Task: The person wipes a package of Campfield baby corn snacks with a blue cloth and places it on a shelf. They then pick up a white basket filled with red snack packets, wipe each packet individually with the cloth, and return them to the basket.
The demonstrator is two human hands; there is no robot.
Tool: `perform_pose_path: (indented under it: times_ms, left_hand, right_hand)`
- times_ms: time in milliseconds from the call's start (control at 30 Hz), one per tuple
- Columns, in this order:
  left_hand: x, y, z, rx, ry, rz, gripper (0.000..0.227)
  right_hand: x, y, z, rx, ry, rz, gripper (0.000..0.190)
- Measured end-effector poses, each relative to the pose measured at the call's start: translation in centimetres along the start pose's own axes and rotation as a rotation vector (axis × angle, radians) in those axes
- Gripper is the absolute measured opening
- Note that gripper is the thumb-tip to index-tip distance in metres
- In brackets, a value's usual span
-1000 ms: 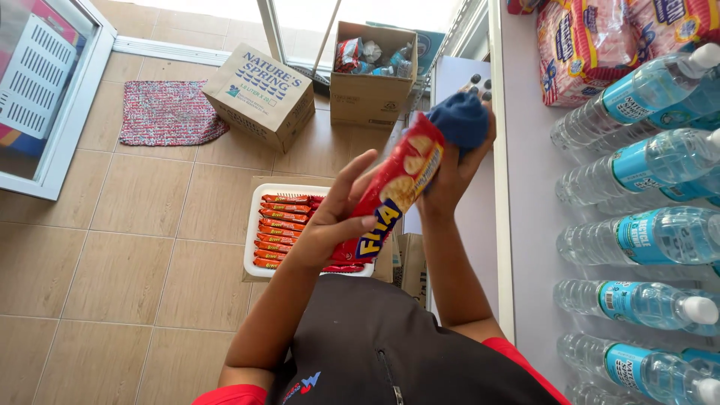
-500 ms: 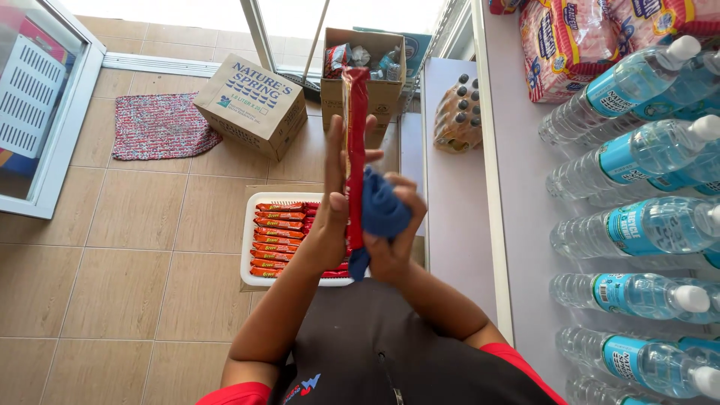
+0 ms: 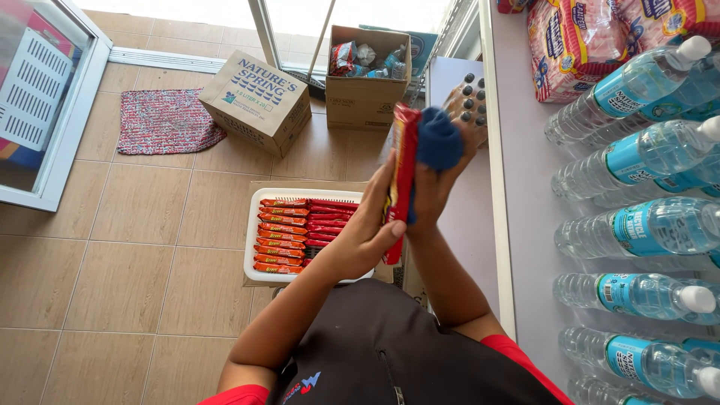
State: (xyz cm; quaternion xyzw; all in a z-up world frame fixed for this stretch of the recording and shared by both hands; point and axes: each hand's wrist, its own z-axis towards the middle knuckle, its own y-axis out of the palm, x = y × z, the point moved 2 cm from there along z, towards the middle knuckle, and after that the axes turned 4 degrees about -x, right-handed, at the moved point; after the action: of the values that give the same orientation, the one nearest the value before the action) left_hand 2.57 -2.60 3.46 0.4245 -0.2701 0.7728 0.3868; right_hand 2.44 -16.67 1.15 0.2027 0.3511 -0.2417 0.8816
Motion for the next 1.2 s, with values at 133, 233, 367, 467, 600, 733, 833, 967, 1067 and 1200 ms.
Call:
perform_pose_path:
  times_ms: [133,233,367,467,600,733,833,967,1067,1200]
  left_hand:
    - [0.7,-1.6,-0.4,-0.082,-0.137,0.024,0.08]
    - [0.2,-3.0,-0.7,-0.036,-0.205,-0.012,0.079]
    - [0.6,-4.7,-0.9,0.042,-0.117,-0.466,0.083]
    - [0.6,-5.2,-0.8,0.144,-0.074,-0.642,0.079]
    - [-1.2,-4.2,-1.3,0.332,-0.18,-0.251,0.069]
    - [-0.5,-4.1,-1.2,0.369,-0.143,-0.091,0.052]
    - [0.9,-4.5,-0.4,0.46,-0.087,0.036,0.06]
    - [1.5,-5.3,0.3,0.432,-0.018,0.008,0.064]
    - [1.7,-3.6,0.6,0.335,-0.05,-0.133,0.079]
    - [0.5,-0.8,0.3,0.247,-0.039,-0.487,0.096]
  right_hand:
    - [-1.7,0.3,2.7,-0.059,-0.05,0.023,0.053]
    - [-1.9,0.3,2.9,-0.051,-0.059,-0.014,0.053]
    - [-1.1,0.4,1.2,0.014,0.053,0.043,0.054]
    - [-2.5,2.0,-0.4,-0.014,0.123,0.109,0.054]
    - [-3.4,3.2,-2.3,-0.146,0.122,0.124,0.056]
    - [-4.8,3.5,-2.7,-0.169,0.095,0.195,0.057]
    - [-5.6,4.3,-3.9,-0.236,0.138,0.316,0.062]
    - [-6.1,5.5,-5.7,-0.271,0.048,0.349,0.056]
    - [-5.5,5.5,-6.2,-0.244,-0.073,0.238,0.054]
    - [-4.6,4.0,-5.9,-0.161,-0.205,-0.081,0.048]
